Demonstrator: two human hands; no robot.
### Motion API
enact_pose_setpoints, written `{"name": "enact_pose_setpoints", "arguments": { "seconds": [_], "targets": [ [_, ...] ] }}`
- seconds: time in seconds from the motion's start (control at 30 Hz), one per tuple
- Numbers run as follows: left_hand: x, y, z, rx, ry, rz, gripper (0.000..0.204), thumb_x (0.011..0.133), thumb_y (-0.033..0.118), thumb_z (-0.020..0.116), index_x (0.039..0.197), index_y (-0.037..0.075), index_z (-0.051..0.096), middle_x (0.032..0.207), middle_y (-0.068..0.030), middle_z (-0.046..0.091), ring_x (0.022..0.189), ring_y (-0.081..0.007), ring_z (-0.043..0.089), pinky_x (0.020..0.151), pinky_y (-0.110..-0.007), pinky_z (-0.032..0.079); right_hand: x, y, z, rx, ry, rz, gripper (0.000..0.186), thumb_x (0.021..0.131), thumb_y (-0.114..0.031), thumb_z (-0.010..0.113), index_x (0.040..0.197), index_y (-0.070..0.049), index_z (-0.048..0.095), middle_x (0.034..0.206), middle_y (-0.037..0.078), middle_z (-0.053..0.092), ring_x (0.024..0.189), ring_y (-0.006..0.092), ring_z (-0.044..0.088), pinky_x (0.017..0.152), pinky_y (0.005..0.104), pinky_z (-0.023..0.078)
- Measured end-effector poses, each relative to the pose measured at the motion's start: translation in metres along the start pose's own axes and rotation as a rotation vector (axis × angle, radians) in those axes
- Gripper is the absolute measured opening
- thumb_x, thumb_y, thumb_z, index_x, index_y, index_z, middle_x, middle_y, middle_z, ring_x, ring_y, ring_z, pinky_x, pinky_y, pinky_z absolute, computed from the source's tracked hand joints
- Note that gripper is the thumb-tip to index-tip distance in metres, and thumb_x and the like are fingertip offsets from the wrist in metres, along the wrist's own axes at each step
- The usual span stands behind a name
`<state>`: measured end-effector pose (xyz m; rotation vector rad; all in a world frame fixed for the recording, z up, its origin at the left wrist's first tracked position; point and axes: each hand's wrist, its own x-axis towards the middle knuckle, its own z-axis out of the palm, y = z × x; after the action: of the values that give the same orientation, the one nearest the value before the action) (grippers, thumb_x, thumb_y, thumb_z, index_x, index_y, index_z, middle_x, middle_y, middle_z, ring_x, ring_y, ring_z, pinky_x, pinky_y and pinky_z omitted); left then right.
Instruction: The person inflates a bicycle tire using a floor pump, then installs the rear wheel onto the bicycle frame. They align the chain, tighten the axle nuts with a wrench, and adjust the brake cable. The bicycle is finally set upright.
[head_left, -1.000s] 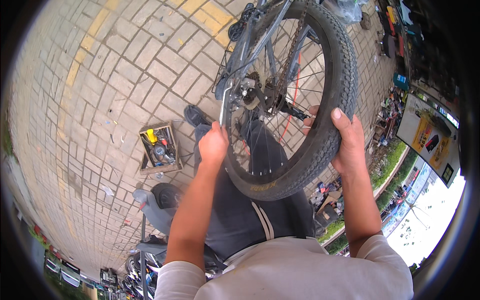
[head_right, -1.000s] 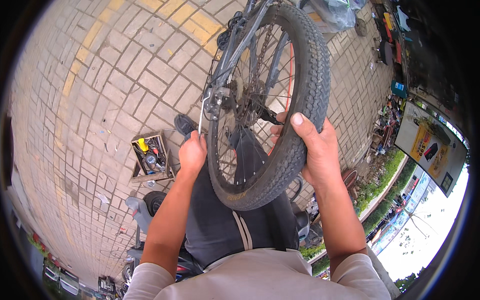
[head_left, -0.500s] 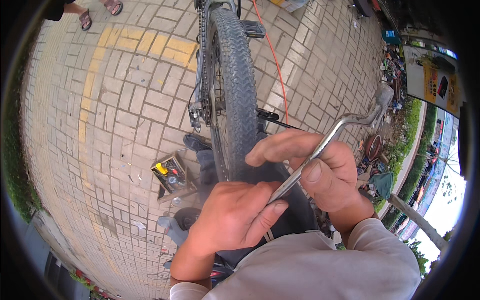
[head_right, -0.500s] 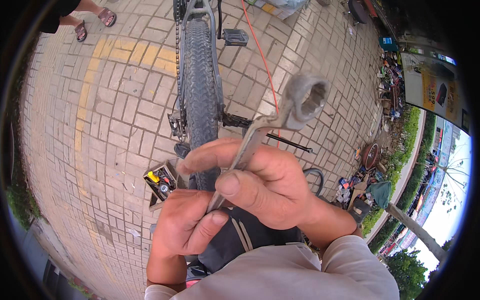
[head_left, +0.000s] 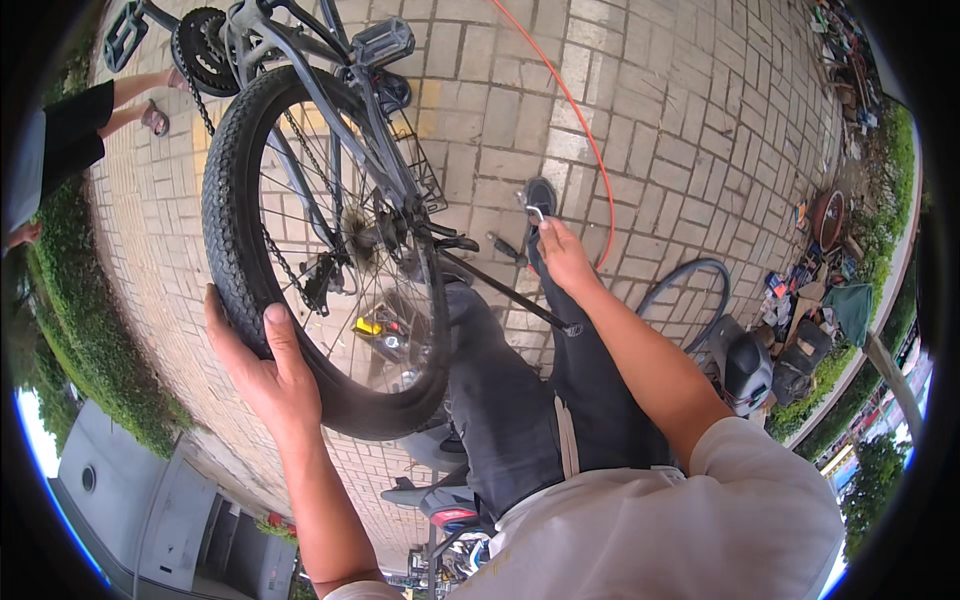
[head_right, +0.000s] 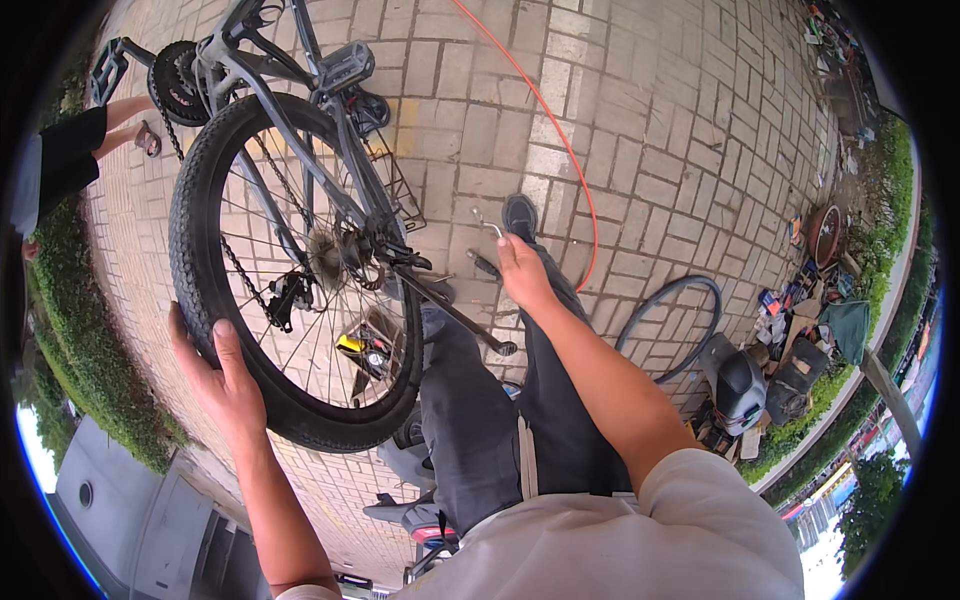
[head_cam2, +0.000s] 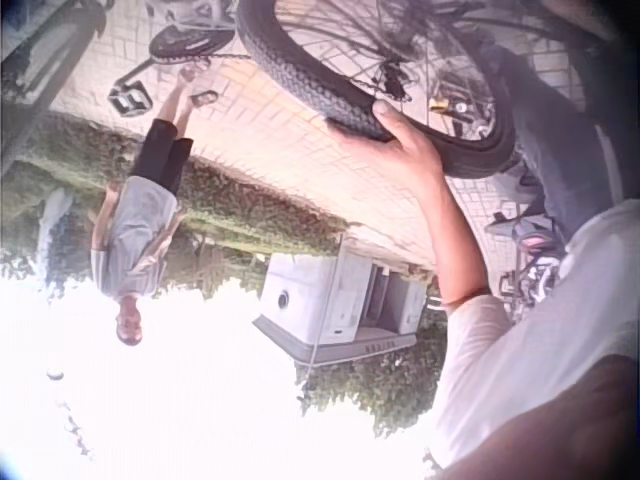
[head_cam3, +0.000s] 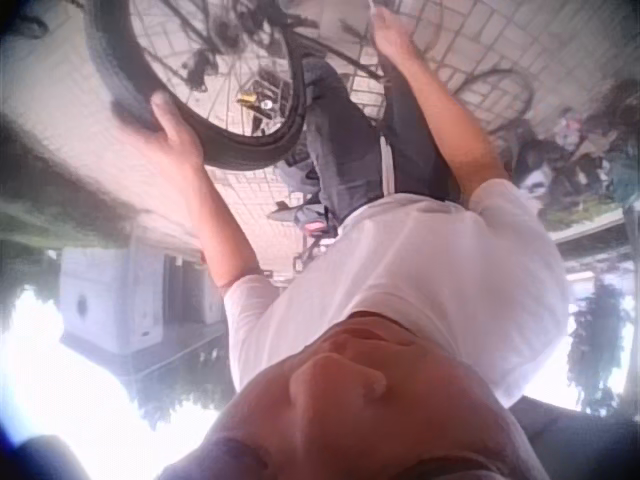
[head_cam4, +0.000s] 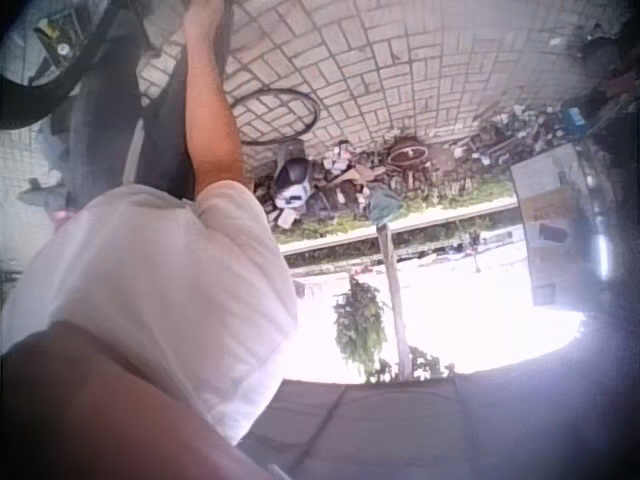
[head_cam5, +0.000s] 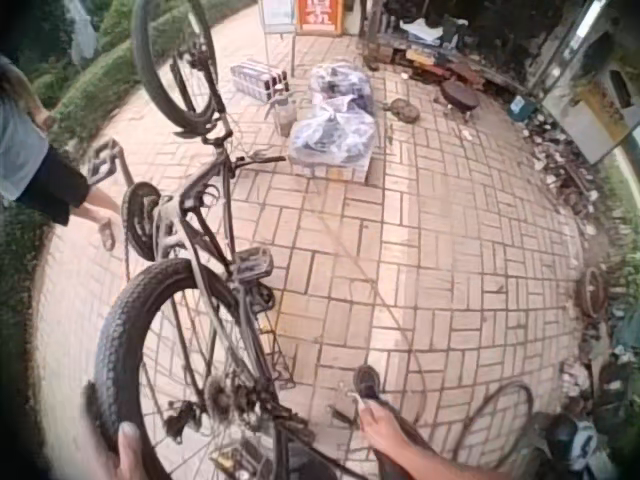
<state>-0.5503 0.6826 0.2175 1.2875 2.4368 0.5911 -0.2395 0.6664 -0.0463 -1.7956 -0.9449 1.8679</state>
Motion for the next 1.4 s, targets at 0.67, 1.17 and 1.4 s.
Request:
{"name": "enact_pose_setpoints", "arguments": {
  "seconds": [0.67, 1.17, 1.4],
  "targets": [
    [-0.085, 0.052, 0.141, -0.062, -0.635, 0.342, 0.048, 0.067, 0.008, 0.08, 0.112, 0.003, 0.062, 0.114, -0.0145, 0.058, 0.09, -0.0299, 0.057, 0.079, -0.037, 0.048, 0.062, 0.09, 0.155, 0.285, -0.248, -0.12, 0.031, 0.099, -0.025, 0.051, 0.123, -0.004, 0.056, 0.103, 0.014, 0.066, 0.093, 0.0248, 0.061, 0.086, 0.0332, 0.046],
    [-0.072, 0.046, 0.126, -0.109, -0.646, 0.38, 0.037, 0.072, 0.008, 0.078, 0.106, 0.002, 0.065, 0.097, -0.015, 0.061, 0.084, -0.0313, 0.062, 0.07, -0.038, 0.052, 0.005, 0.012, 0.16, 0.309, -0.223, 0.221, 0.028, 0.087, -0.014, 0.055, 0.112, -0.002, 0.056, 0.082, 0.022, 0.063, 0.076, 0.0327, 0.061, 0.071, 0.0403, 0.046],
    [-0.068, 0.047, 0.126, -0.127, -0.688, 0.385, 0.038, 0.072, 0.007, 0.077, 0.107, 0.001, 0.065, 0.097, -0.0153, 0.061, 0.084, -0.031, 0.062, 0.07, -0.037, 0.051, 0.005, 0.023, 0.184, 0.331, 0.135, 0.101, 0.017, 0.085, -0.015, 0.056, 0.093, 0.0, 0.061, 0.073, 0.017, 0.06, 0.066, 0.0264, 0.055, 0.064, 0.0372, 0.044]
  ]
}}
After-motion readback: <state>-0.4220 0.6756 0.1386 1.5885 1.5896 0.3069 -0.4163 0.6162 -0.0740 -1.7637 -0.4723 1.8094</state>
